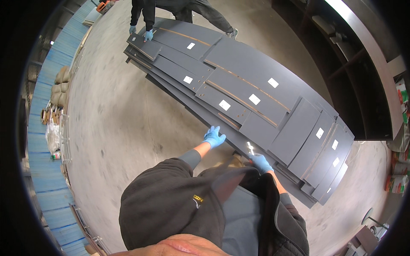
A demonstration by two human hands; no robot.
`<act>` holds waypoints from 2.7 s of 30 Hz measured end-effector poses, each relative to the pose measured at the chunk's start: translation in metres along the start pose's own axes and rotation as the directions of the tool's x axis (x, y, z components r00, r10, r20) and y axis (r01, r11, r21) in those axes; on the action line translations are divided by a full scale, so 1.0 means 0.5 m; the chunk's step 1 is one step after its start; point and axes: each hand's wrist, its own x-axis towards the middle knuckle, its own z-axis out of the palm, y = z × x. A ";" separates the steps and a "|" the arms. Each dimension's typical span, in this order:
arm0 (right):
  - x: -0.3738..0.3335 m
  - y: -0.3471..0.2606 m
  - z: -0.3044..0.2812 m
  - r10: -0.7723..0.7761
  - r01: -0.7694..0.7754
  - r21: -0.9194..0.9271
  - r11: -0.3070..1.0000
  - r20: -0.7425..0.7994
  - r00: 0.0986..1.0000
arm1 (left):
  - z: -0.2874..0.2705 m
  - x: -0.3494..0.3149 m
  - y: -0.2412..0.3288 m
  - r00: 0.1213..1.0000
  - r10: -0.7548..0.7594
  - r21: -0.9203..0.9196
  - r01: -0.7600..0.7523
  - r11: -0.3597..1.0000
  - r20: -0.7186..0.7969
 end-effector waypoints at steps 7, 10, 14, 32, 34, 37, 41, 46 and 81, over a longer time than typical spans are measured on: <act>-0.005 0.090 -0.030 -0.123 0.118 -0.240 0.964 -0.009 0.992 | 0.074 -0.077 -0.036 0.999 -0.027 -0.051 0.029 0.998 0.026; -0.030 0.122 -0.046 -0.104 0.083 -0.310 0.947 -0.052 0.993 | 0.096 -0.116 -0.043 0.993 -0.058 -0.032 0.061 0.998 0.100; -0.050 0.158 -0.062 -0.087 0.067 -0.282 0.957 -0.059 0.994 | 0.097 -0.149 -0.033 0.989 -0.047 -0.085 0.059 0.995 0.140; -0.037 0.280 -0.119 -0.164 0.128 -0.347 0.929 -0.077 0.983 | 0.180 -0.179 -0.020 0.989 0.069 -0.210 -0.040 0.977 0.132; -0.039 0.291 -0.112 -0.096 0.056 -0.379 0.924 -0.087 0.992 | 0.182 -0.181 -0.034 0.989 0.073 -0.200 -0.046 0.979 0.129; -0.049 0.310 -0.097 0.014 -0.021 -0.049 0.999 -0.150 0.989 | 0.174 -0.194 -0.043 0.993 0.013 -0.184 0.009 0.983 0.116; -0.068 0.311 -0.087 -0.088 0.062 -0.185 0.981 -0.137 0.987 | 0.166 -0.212 -0.037 0.990 -0.013 -0.169 0.037 0.985 0.144; -0.093 0.294 -0.085 0.021 -0.027 -0.041 0.999 -0.122 0.992 | 0.176 -0.216 -0.039 0.982 0.017 -0.150 0.011 0.989 0.189; -0.014 0.016 0.297 0.114 -0.131 -0.218 0.967 -0.087 0.990 | -0.066 0.052 -0.375 0.988 0.032 -0.232 0.004 0.973 0.154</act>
